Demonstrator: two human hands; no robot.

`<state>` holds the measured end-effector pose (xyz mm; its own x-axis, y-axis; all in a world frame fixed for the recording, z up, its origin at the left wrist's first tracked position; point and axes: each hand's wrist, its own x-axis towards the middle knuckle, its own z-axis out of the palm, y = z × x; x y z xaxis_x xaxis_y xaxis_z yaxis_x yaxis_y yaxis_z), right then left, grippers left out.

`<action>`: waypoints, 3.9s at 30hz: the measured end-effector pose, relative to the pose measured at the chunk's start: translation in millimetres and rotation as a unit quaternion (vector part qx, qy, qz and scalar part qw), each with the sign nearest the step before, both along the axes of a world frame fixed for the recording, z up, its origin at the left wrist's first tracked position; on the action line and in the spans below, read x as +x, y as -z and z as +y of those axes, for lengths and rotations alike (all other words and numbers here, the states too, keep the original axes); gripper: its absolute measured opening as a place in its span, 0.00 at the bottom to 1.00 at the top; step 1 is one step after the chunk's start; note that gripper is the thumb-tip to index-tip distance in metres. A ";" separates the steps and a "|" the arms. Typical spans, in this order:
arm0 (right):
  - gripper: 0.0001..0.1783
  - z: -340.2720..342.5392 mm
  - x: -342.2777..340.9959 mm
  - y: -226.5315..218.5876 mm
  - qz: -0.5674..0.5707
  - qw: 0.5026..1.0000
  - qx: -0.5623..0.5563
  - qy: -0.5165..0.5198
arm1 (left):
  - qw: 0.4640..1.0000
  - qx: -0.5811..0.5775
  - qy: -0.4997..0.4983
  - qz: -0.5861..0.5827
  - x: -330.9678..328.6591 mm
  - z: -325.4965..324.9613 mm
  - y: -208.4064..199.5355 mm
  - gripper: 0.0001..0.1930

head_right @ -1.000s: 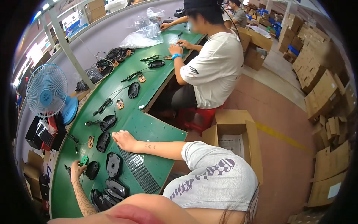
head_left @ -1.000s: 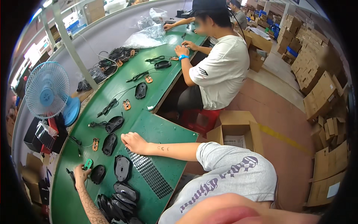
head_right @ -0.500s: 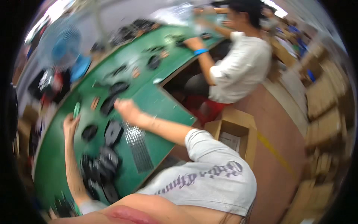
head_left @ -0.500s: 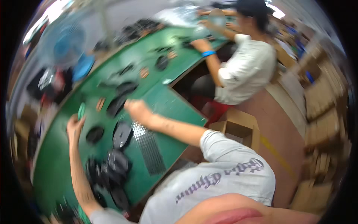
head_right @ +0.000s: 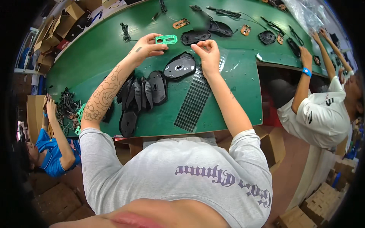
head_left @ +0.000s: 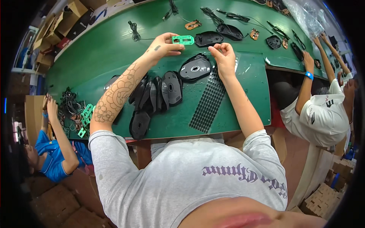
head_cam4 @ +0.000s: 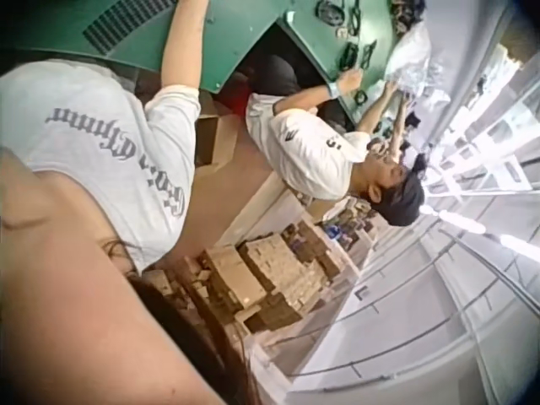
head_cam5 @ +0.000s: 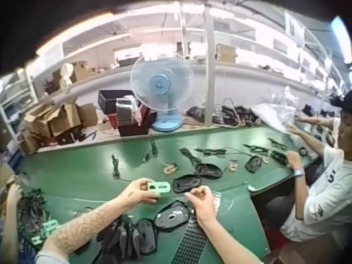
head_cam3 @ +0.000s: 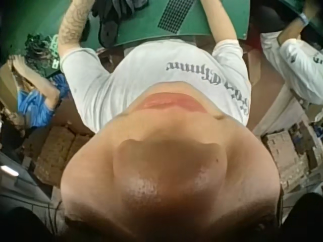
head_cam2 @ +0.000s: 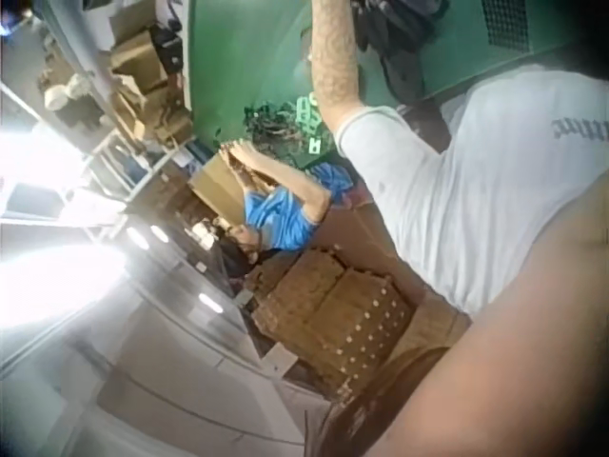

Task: Assemble electronic components by placing PCBs into plastic housings and managing cable bundles.

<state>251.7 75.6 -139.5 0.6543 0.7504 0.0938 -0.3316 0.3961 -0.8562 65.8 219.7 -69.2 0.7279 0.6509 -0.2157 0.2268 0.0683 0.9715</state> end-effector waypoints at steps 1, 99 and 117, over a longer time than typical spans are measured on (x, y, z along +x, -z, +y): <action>0.17 0.6 -0.8 -1.7 -0.005 1.000 0.006 -0.007 | 1.000 0.007 0.004 -0.005 3.3 -2.2 0.5 0.21; 0.15 -21.0 96.6 20.1 -0.019 0.992 -0.024 0.123 | 0.797 0.566 0.202 0.065 135.3 -76.2 38.1 0.04; 0.17 -21.7 87.6 20.0 -0.079 0.994 -0.008 0.068 | 0.866 0.497 0.011 0.047 136.4 -57.6 2.2 0.06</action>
<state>339.4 53.9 -159.5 0.7276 0.6582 0.1933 -0.1359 0.4146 -0.8998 202.2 162.1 -71.3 0.7527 0.5350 0.3837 0.2989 -0.7969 0.5249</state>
